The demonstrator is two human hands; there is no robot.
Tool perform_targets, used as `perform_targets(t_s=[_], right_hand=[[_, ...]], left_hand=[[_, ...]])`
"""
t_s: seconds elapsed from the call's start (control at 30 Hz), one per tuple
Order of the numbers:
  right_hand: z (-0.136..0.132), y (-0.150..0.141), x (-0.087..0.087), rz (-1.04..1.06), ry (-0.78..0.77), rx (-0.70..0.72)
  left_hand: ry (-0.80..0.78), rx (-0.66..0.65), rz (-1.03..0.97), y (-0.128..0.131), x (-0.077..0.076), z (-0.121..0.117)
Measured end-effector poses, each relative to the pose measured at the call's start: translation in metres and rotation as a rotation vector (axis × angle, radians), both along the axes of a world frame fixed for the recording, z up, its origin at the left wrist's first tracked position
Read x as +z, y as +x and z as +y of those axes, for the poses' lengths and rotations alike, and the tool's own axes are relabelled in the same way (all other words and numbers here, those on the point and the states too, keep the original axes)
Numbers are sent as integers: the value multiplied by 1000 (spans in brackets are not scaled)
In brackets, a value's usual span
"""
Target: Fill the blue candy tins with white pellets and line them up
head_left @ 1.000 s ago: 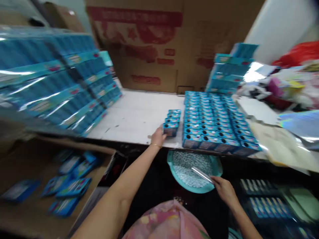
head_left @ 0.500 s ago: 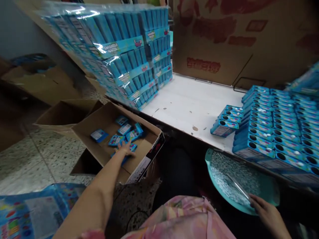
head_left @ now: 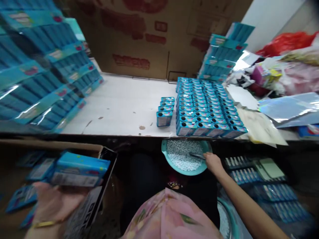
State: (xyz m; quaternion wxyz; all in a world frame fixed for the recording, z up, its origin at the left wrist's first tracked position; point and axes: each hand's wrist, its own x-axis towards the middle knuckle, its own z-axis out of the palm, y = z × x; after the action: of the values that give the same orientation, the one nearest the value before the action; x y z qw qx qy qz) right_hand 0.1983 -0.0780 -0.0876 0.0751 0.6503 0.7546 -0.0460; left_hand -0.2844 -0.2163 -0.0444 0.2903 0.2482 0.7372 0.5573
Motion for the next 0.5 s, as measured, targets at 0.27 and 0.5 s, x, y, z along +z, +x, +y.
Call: perform_targets(t_s=[0.27,0.5], right_hand=[[30,-51,-50,243,-51,-99],[36,-29,-67,547,-95,-85]], left_hand=[[-64,-630,-377,152,-18,55],[33,-779,85,183,-28,97]])
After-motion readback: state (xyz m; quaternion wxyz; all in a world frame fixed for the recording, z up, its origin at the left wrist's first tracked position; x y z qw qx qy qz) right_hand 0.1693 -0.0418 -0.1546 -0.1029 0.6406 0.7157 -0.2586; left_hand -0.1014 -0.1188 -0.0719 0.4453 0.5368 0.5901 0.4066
